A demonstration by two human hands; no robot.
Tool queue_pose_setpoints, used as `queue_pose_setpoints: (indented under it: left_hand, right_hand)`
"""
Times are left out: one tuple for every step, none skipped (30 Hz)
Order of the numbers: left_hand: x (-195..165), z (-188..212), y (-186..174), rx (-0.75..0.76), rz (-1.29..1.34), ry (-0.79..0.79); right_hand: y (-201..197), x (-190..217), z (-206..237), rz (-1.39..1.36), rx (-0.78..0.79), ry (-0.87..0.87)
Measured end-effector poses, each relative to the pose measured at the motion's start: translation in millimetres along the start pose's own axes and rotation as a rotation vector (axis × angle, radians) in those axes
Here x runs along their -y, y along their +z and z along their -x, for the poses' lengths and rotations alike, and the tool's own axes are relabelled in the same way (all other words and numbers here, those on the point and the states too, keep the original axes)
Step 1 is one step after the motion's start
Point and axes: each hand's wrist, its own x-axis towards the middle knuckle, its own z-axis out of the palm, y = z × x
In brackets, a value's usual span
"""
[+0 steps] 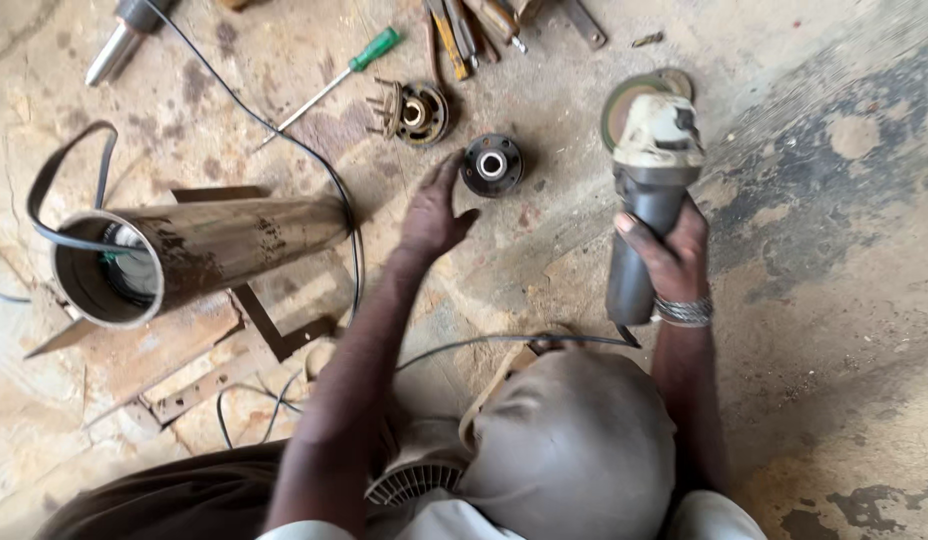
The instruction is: The person sits on the workshop floor and uses an angle grinder to grind rust and surfaces of metal flanges and rings, holding each part with one hand while moving the grinder with the other. They reposition parts on the floor and continue grinding different pieces one after another.
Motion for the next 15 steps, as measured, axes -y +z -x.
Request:
queue_pose_setpoints:
  left_hand:
    - [-6,-6,9,-0.059,0.063,-0.017]
    - [-11,-7,19,-0.113,0.131,-0.050]
    - [-13,-3,25,-0.161,0.196,-0.096]
    - [-14,-2,30,-0.163,0.211,-0.113]
    - [-13,-1,32,-0.165,0.229,-0.115]
    - [-11,-1,32,-0.171,0.247,-0.110]
    - [-8,-2,30,-0.141,0.258,-0.130]
    - [-4,-6,26,-0.112,0.268,-0.147]
    - [-1,-9,21,-0.080,0.275,-0.170]
    - [1,-13,17,-0.070,0.244,-0.180]
    - [1,-20,13,-0.060,0.218,-0.193]
    - [0,-26,9,-0.059,0.189,-0.196]
    - [-1,-31,6,0.010,0.219,-0.218]
    - [-5,-36,5,0.081,0.248,-0.232]
    - [-9,-41,6,0.156,0.278,-0.240]
  right_hand:
    - [-5,6,4,0.044,-0.007,-0.013]
    - [-8,12,7,0.090,-0.002,-0.013]
    - [-10,18,12,-0.001,-0.019,0.050]
    - [-12,24,16,-0.090,-0.046,0.111]
    - [-13,29,18,-0.175,-0.086,0.162]
    - [-14,35,20,-0.101,-0.080,0.107]
    - [-15,41,20,-0.029,-0.071,0.050]
    - [-16,48,19,0.042,-0.062,-0.009]
    - [-15,56,17,0.057,-0.053,-0.019]
    - [-16,65,16,0.071,-0.036,-0.012]
    - [-16,76,16,0.090,-0.016,-0.002]
    - [-15,88,15,0.107,0.003,0.015]
    - [-13,100,14,0.118,0.018,0.019]
    - [-10,114,15,0.130,0.026,0.021]
    - [-7,128,16,0.120,0.019,0.032]
